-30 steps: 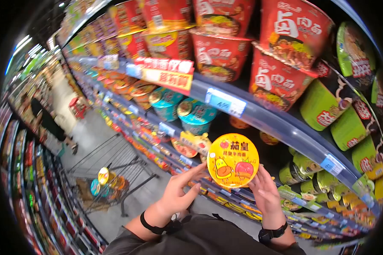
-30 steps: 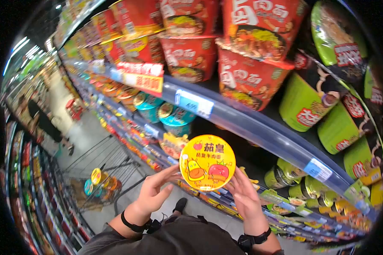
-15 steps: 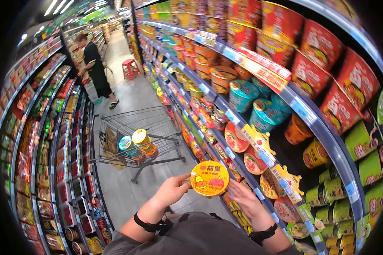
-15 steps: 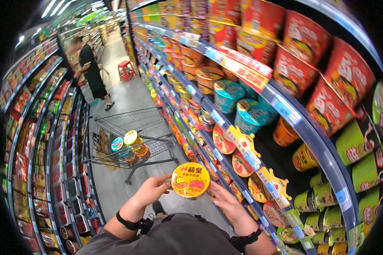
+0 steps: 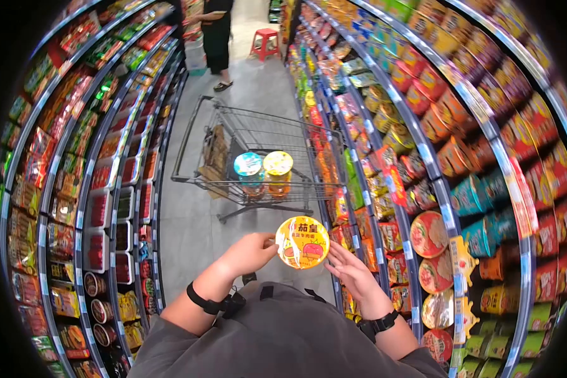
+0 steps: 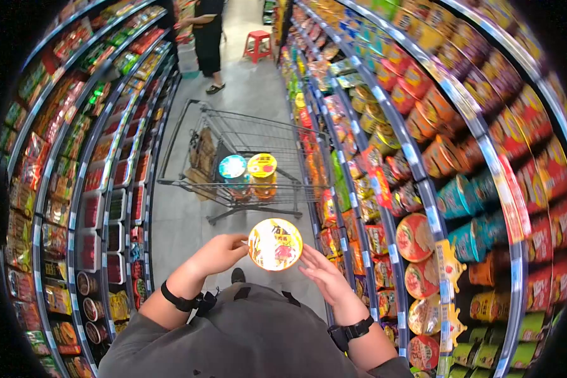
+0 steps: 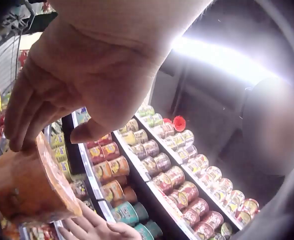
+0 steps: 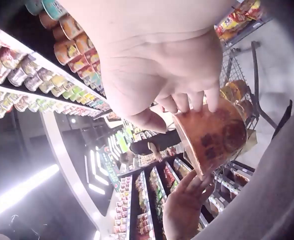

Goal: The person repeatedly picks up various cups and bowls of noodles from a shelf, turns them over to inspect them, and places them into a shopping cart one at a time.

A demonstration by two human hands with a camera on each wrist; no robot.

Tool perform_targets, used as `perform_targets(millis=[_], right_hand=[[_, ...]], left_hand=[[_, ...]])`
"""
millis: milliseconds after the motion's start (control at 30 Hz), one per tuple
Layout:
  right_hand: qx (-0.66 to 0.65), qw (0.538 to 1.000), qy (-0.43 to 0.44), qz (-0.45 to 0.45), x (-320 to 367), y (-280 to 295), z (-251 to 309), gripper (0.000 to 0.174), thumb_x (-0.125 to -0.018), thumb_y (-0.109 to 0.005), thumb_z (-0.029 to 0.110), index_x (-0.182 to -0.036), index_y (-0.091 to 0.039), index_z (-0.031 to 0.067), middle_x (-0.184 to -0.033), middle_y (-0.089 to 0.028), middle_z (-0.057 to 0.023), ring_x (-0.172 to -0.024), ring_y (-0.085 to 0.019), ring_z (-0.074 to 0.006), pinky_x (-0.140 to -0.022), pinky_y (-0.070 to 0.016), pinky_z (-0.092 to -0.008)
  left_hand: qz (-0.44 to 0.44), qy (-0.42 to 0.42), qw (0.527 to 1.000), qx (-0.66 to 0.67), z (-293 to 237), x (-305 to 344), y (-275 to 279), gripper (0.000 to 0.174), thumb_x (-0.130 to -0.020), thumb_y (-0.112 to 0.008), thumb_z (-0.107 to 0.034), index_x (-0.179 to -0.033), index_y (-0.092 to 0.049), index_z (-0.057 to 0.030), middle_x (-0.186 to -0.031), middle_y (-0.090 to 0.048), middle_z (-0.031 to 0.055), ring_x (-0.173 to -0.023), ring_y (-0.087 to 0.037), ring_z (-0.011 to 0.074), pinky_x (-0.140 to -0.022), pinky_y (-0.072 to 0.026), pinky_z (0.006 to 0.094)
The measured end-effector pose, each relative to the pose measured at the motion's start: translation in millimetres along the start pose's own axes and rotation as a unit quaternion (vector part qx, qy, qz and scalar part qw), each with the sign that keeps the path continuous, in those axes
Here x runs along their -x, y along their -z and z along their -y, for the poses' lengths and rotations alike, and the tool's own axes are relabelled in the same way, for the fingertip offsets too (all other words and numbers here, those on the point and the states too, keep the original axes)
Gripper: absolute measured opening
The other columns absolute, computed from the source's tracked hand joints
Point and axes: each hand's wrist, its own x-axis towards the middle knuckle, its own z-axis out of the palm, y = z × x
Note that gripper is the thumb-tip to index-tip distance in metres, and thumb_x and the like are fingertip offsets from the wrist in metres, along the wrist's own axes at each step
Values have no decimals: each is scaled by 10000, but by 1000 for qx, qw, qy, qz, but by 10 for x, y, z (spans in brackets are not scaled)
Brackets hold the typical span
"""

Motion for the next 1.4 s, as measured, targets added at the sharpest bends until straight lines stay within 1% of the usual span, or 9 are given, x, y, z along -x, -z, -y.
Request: perform_targets(millis=[233, 300, 467, 533, 633, 800, 1000, 1133, 1400], right_hand=[[23, 998, -32, 52, -1107, -617, -46, 761, -930, -600, 125, -1592, -248, -4, -1659, -248, -173, -1543, -226, -329, -1247, -214, -472], [6, 997, -65, 41, -1319, -756, -30, 758, -923, -596, 74, -1582, -236, -39, -1650, -242, -192, -1502, -323, -310, -1248, -236, -471], [12, 994, -94, 55, -1759, -767, 22, 755, -945, -592, 117, -1598, -231, 1, -1672, -210, -165, -1518, -280, -348, -1243, -228, -466], [4, 995, -94, 42, -1975, -721, 82, 723, -937, -575, 79, -1580, -261, -18, -1632, -281, -174, -1467, -377, -325, -1231, -279, -471], [-16, 995, -94, 41, -2327, -583, 177, 726, -935, -578, 95, -1580, -264, -15, -1633, -281, -168, -1471, -373, -325, -1230, -277, -473], [-5, 993, -104, 52, -3226, -308, 505, 727, -952, -600, 146, -1583, -273, -5, -1662, -242, -162, -1495, -330, -312, -1224, -266, -471], [-2, 992, -104, 77, -4809, 204, 734, 687, -998, -586, 211, -1572, -285, -17, -1585, -376, -134, -1464, -373, -261, -1193, -309, -430], [-1, 983, -151, 104, -5797, 468, 862, 667, -1005, -576, 237, -1570, -304, 12, -1573, -398, -122, -1457, -379, -226, -1193, -300, -424], [-9, 952, -305, 5, -7197, 1302, 76, 651, -979, -585, 197, -1555, -334, 23, -1544, -422, -116, -1392, -433, -235, -1158, -343, -430]], left_hand=[[-59, 38, 997, 39, 602, 5, 939, 418, -963, -616, -249, -1239, -624, 65, -1090, -732, 231, -1007, -720, 328, -871, -553, 381], [-75, 37, 994, 65, 755, -24, 1069, 409, -966, -616, -238, -1242, -618, 64, -1114, -726, 229, -1029, -716, 322, -888, -551, 380], [-94, 63, 988, 101, 936, -302, 1256, 375, -976, -611, -210, -1243, -606, 53, -1172, -708, 220, -1088, -703, 302, -924, -546, 382], [-104, 72, 987, 104, 997, -499, 1311, 371, -979, -618, -197, -1254, -578, 49, -1192, -697, 219, -1134, -689, 303, -952, -539, 381], [-134, 59, 979, 145, 1085, -853, 1365, 371, -986, -625, -194, -1260, -554, 45, -1229, -683, 215, -1186, -666, 302, -980, -529, 387], [-148, 96, 969, 172, 1023, -1666, 1770, 312, -996, -617, -152, -1234, -552, 40, -1230, -683, 189, -1209, -649, 261, -1005, -513, 363], [-217, 114, 943, 227, 1197, -3002, 2233, 337, -1001, -581, -88, -1306, -500, 32, -1120, -709, 140, -1040, -662, 156, -891, -511, 294], [-170, 202, 961, 84, 1685, -3955, 2532, 448, -1004, -576, -152, -1416, -489, 0, -1126, -689, 106, -941, -655, 138, -757, -531, 268], [-59, 358, 910, 200, 2983, -5377, 2343, 469, -969, -570, -259, -1375, -549, -24, -1199, -660, 105, -1027, -659, 209, -861, -543, 345]])
